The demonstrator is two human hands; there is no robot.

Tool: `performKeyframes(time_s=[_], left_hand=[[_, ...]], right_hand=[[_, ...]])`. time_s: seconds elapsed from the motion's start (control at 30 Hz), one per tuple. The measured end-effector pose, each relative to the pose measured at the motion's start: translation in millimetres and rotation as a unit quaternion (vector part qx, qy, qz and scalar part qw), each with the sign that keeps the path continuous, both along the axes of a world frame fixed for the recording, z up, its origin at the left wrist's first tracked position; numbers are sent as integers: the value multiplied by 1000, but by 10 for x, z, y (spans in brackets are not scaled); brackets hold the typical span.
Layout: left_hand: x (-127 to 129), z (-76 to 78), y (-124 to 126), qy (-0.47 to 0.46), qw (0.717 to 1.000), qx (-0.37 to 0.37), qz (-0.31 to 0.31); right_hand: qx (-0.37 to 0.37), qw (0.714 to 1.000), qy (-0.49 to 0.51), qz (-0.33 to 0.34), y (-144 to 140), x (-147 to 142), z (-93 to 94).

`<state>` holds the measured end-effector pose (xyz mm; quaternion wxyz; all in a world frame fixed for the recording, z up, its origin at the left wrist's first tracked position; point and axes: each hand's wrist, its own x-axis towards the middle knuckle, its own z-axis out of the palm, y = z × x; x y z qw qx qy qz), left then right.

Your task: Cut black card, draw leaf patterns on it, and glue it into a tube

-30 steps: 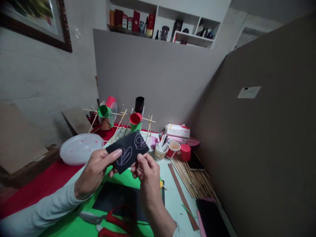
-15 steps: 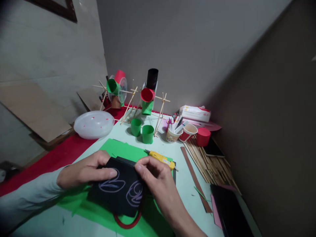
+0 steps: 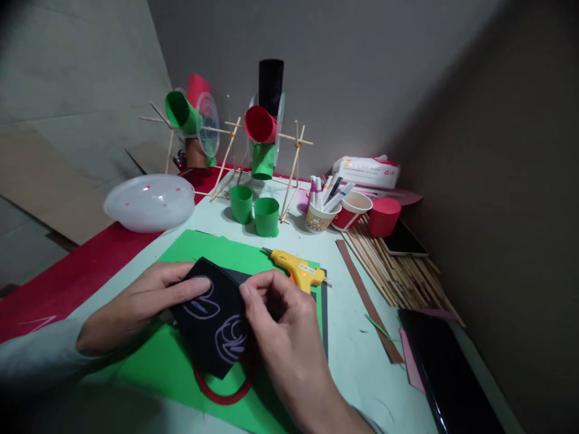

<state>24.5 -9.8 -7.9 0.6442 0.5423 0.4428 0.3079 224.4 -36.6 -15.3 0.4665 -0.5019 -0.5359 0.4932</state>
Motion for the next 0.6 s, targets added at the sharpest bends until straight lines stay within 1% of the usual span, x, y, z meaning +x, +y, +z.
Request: performKeyframes(time_s=[0.1,0.2,0.27,0.3,0.33,0.37,0.4,0.43,0.47,0.5,0.53,0.57,0.6], left_hand=[[-4,-12,17,-20,1000,-1,10],[-86,-21,29,-41,999,-14,15],[-179,-21,42,-46,999,-12,19],[-229,-20,50,-48,999,-6,23],[-276,-19,60,-53,998,-1,30],[-318,-18,71,-62,997,3,38],[-353,-18,81,-76,996,5,46],[-379,-20,91,-92,994,3,54],[-396,-23,98,-109,992,-2,62],[-407,-25,103,-123,990,-7,70],[-412,-25,104,-134,988,-12,74],[-415,-21,102,-141,987,-14,77],[-417,-12,97,-146,986,-16,81]], right_hand=[[-2,1000,-3,10,-11,16,-4],[-7,999,-24,21,1,69,22],[3,996,-75,50,8,106,40],[19,989,-119,80,5,118,40],[42,976,-178,119,-6,123,29],[76,953,-245,160,-23,120,4],[118,922,-316,191,-47,112,-36],[160,884,-384,211,-74,100,-91],[218,847,-437,208,-101,87,-159],[275,813,-478,188,-123,75,-234],[317,782,-506,182,-139,67,-310],[343,758,-525,180,-146,64,-383],[360,740,-540,174,-145,66,-446]])
